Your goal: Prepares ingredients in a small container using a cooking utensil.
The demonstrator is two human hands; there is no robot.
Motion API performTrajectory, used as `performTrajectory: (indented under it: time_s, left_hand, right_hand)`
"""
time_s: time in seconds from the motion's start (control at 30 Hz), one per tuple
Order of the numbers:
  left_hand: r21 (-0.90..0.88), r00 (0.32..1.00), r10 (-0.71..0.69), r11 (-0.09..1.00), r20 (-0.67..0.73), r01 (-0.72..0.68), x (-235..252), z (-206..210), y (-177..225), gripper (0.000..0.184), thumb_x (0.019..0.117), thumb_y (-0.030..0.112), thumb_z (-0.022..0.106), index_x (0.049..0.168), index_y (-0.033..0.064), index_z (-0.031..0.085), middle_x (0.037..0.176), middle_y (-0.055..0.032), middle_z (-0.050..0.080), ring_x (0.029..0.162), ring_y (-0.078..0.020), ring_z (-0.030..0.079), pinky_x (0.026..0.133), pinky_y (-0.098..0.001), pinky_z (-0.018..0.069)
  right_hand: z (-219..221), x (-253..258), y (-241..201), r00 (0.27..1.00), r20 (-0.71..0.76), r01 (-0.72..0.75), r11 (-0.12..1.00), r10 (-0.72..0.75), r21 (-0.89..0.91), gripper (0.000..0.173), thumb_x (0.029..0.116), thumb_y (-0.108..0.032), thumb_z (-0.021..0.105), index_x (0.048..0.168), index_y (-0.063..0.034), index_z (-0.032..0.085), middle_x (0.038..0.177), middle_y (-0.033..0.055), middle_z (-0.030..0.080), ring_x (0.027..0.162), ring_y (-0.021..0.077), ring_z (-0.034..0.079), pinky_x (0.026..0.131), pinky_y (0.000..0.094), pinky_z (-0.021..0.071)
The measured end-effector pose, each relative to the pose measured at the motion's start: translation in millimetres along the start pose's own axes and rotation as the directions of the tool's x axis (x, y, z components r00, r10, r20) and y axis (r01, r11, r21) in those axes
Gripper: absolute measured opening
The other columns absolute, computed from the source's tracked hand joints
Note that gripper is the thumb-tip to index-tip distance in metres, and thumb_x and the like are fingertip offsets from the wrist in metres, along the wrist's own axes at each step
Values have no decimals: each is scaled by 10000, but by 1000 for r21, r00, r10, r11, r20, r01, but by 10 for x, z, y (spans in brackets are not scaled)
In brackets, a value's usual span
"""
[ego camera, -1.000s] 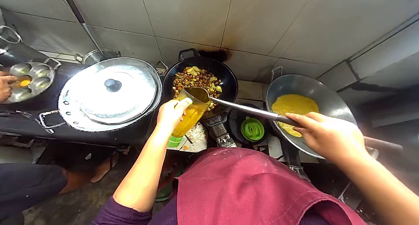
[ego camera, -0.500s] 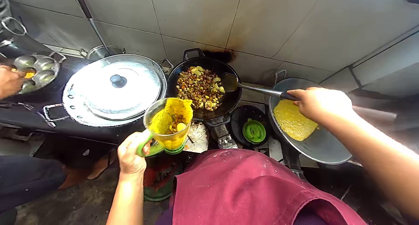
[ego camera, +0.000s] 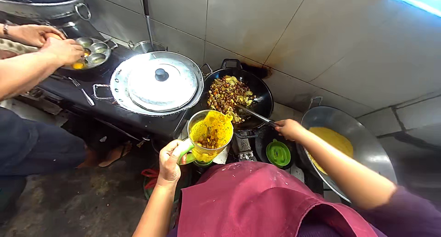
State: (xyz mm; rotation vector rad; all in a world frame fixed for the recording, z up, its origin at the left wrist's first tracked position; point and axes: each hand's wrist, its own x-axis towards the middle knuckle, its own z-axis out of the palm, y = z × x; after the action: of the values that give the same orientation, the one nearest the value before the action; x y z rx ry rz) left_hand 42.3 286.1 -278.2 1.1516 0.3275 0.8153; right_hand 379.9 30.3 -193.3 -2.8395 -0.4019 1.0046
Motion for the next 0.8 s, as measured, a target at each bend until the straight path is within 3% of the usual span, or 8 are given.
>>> performTrajectory:
  time_s: [0.1,0.27,0.53,0.8]
  left_hand:
    - [49,998,-44,998,-54,47,-32,78,-24,214,950,258,535,834,143,674,610,92,599,480,7,532,468,-144,456]
    - [86,985,-110,989,-131,121,7,243,2,223,916,130,441,854,101,653,607,68,601,474,-12,544,461,-157,472]
    - [233,970,-212,944,-116,234,211,488,13,204,939,86,454,843,79,635,598,53,586,481,-39,551,468,-173,474]
    - [391,920,-389,840,-51,376,567,850,71,229,1010,67,475,855,44,642,618,23,598,500,-53,562,495,-186,487]
  right_hand:
    - [341,163,-119,998,-53,46,987,-38,154,367,1063,-269,532,1390,-154,651,1183,171,711,1010,318,692,908,551,537]
    - [522,28,65,995,-79,74,956,-54,283,365,1059,-232,541,1402,-167,648,1139,130,719,917,255,688,842,486,551]
    - [491,-416,793,989,-139,80,955,-42,284,381,1061,-211,555,1433,-172,626,1162,131,726,933,264,698,872,512,549]
    - [35,-1146,1084,981,-194,77,964,-28,254,393,1068,-203,554,1457,-205,606,1093,129,733,879,260,693,829,514,547]
